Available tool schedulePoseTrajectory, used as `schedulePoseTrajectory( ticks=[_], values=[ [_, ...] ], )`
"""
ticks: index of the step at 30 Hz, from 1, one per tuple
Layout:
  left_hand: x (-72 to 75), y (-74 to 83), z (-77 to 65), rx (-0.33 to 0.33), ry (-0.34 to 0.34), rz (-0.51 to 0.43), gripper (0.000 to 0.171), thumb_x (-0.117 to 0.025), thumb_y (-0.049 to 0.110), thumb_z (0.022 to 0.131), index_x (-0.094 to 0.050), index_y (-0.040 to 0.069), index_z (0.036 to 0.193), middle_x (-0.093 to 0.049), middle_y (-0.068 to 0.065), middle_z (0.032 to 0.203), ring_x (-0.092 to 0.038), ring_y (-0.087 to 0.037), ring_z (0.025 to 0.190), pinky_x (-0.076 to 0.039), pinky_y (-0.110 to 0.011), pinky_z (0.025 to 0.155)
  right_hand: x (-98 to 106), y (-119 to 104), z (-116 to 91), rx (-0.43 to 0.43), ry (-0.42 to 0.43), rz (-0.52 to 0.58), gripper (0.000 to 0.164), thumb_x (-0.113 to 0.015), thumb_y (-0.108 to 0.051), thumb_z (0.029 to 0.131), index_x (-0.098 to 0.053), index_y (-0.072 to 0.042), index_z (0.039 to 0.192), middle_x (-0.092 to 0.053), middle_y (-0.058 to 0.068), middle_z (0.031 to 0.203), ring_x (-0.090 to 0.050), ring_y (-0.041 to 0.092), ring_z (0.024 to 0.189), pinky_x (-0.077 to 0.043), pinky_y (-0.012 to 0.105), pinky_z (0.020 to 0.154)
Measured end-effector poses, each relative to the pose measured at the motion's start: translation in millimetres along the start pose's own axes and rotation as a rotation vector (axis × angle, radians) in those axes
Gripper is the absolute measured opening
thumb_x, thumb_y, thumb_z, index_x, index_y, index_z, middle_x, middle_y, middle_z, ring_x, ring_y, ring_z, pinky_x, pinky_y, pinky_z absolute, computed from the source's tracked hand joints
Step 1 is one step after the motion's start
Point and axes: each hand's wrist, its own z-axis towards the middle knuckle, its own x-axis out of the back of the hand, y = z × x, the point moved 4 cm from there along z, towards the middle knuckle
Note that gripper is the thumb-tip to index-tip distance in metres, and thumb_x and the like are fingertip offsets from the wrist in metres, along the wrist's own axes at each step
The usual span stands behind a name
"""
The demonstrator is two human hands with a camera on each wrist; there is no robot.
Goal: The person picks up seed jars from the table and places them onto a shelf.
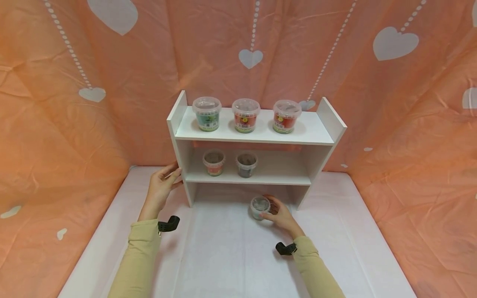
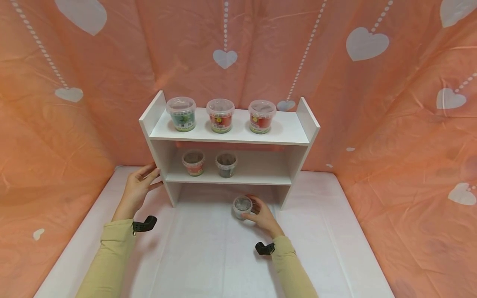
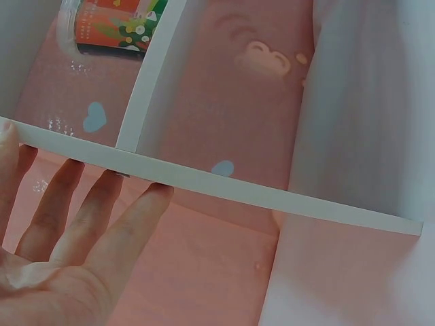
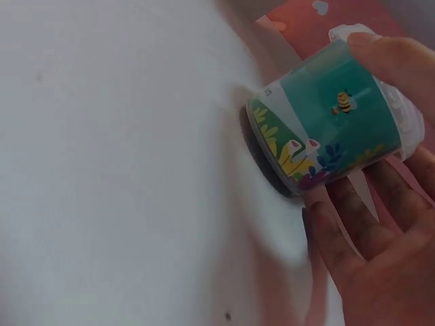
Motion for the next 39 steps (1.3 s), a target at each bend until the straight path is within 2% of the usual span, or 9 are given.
schedulePoseTrajectory(
  ticks=[5, 12, 18, 27, 35, 39],
  values=[
    [-0.4, -0.1, -0.4, 0.001, -0.004, -0.005, 0.054, -0.061, 0.020, 0.095, -0.043, -0.007, 0.139, -0.043, -0.024, 0.140, -0.056, -0.014, 0.111, -0.050, -0.043, 0.089, 6.1, -2.2, -4.8, 0.004, 0.009, -0.027, 0.066, -0.073, 0.011, 0.078, -0.040, 0.015, 0.134, -0.050, 0.031, 0.127, -0.054, 0.029, 0.111, -0.043, 0.048, 0.099],
    [-0.3, -1.0, -0.6, -0.003, -0.011, -0.014, 0.054, -0.059, 0.020, 0.096, -0.042, -0.007, 0.140, -0.042, -0.024, 0.141, -0.056, -0.013, 0.111, -0.052, -0.041, 0.088, 14.5, -11.4, -11.2, -0.025, 0.047, -0.114, 0.064, -0.076, 0.004, 0.079, -0.044, 0.012, 0.134, -0.054, 0.028, 0.125, -0.055, 0.033, 0.110, -0.046, 0.046, 0.095],
    [-0.4, -0.3, -0.3, -0.004, -0.005, -0.015, 0.055, -0.061, 0.020, 0.095, -0.042, -0.008, 0.139, -0.044, -0.023, 0.140, -0.057, -0.011, 0.110, -0.052, -0.039, 0.087, 19.0, -19.6, -13.4, 0.026, 0.038, -0.098, 0.063, -0.076, 0.005, 0.078, -0.045, 0.011, 0.133, -0.053, 0.028, 0.125, -0.054, 0.034, 0.110, -0.045, 0.049, 0.096],
    [-0.5, -0.2, -0.6, -0.001, 0.000, -0.013, 0.055, -0.061, 0.020, 0.095, -0.043, -0.007, 0.139, -0.045, -0.022, 0.139, -0.057, -0.011, 0.109, -0.052, -0.041, 0.088, 24.7, -30.1, -19.8, -0.017, 0.067, -0.083, 0.067, -0.078, 0.003, 0.077, -0.046, 0.005, 0.135, -0.054, 0.023, 0.127, -0.051, 0.032, 0.114, -0.040, 0.048, 0.101],
    [-0.9, 0.0, -0.7, -0.005, -0.003, -0.013, 0.053, -0.060, 0.019, 0.096, -0.043, -0.007, 0.139, -0.045, -0.022, 0.139, -0.057, -0.012, 0.110, -0.051, -0.041, 0.088, 27.2, -43.7, -27.1, 0.056, 0.059, -0.076, 0.066, -0.076, 0.005, 0.077, -0.044, 0.008, 0.135, -0.054, 0.026, 0.127, -0.052, 0.017, 0.112, -0.044, 0.029, 0.096],
    [-1.0, 0.2, -0.6, -0.008, -0.004, -0.009, 0.053, -0.060, 0.020, 0.096, -0.043, -0.007, 0.139, -0.044, -0.023, 0.140, -0.057, -0.013, 0.111, -0.052, -0.040, 0.088, 28.5, -52.3, -31.7, 0.058, 0.050, -0.089, 0.065, -0.076, 0.003, 0.079, -0.044, 0.007, 0.136, -0.054, 0.025, 0.127, -0.052, 0.015, 0.112, -0.044, 0.028, 0.095]
  ],
)
